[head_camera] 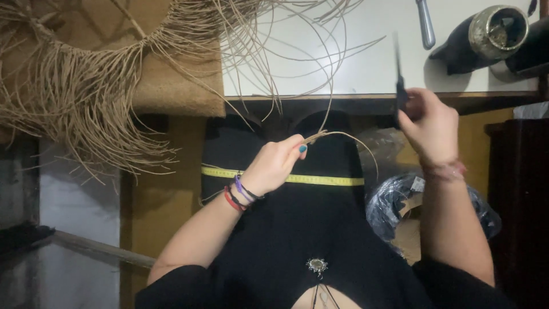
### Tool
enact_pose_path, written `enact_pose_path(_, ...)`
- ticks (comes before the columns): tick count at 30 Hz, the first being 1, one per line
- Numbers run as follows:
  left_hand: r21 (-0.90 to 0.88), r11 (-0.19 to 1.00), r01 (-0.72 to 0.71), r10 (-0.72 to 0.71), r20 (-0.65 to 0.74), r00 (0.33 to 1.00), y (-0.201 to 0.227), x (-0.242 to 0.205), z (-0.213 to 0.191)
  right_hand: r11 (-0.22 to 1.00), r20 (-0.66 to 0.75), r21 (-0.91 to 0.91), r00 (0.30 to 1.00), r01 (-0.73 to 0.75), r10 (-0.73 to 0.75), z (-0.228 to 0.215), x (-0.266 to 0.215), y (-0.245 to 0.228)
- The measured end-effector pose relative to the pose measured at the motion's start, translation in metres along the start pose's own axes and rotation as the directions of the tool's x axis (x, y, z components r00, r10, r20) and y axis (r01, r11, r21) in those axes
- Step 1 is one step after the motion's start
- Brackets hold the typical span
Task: Measuring and cutting bundles of natural fibers to a specific length using a tape measure and scissors.
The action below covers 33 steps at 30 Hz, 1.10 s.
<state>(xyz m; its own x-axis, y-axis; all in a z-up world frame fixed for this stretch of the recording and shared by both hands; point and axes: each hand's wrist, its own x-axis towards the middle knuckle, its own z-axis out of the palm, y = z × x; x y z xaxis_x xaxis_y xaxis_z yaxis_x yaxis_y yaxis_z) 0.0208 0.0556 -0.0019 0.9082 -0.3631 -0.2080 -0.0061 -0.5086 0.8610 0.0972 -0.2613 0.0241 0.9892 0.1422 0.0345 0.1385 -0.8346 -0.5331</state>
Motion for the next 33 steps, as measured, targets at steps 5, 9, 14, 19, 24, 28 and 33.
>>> enact_pose_path(5, -0.046, 0.999, 0.025, -0.025, -0.004, 1.000, 0.000, -0.004, -0.006, 0.626, 0.454, 0.761, 0.830, -0.173, -0.322, -0.012, -0.058, 0.004)
enact_pose_path(9, 0.072, 0.996, -0.044, 0.051, -0.086, 0.995, 0.010, -0.012, -0.005, 0.635, 0.665, 0.642, 0.724, -0.430, -0.182, 0.022, -0.089, -0.015)
enact_pose_path(14, 0.536, 0.834, -0.131, 0.249, -0.153, 0.956, 0.032, -0.033, 0.007, 0.528, 0.554, 0.746, 0.819, -0.407, -0.152, 0.052, -0.097, -0.035)
enact_pose_path(19, 0.725, 0.671, -0.155, 0.405, -0.184, 0.896, 0.026, -0.038, 0.017, 0.545, 0.495, 0.770, 0.850, -0.333, -0.180, 0.056, -0.093, -0.045)
enact_pose_path(24, 0.404, 0.868, -0.288, 0.370, -0.139, 0.919, 0.032, -0.036, 0.008, 0.606, 0.459, 0.754, 0.864, -0.255, -0.207, 0.052, -0.091, -0.044)
enact_pose_path(28, -0.164, 0.823, -0.544, 0.552, 0.001, 0.834, 0.012, -0.020, 0.005, 0.456, 0.501, 0.816, 0.828, -0.355, -0.252, 0.041, -0.093, -0.055)
enact_pose_path(33, -0.887, 0.368, -0.278, 0.618, 0.009, 0.786, 0.016, -0.017, 0.025, 0.265, 0.487, 0.872, 0.780, -0.410, -0.392, 0.039, -0.092, -0.065)
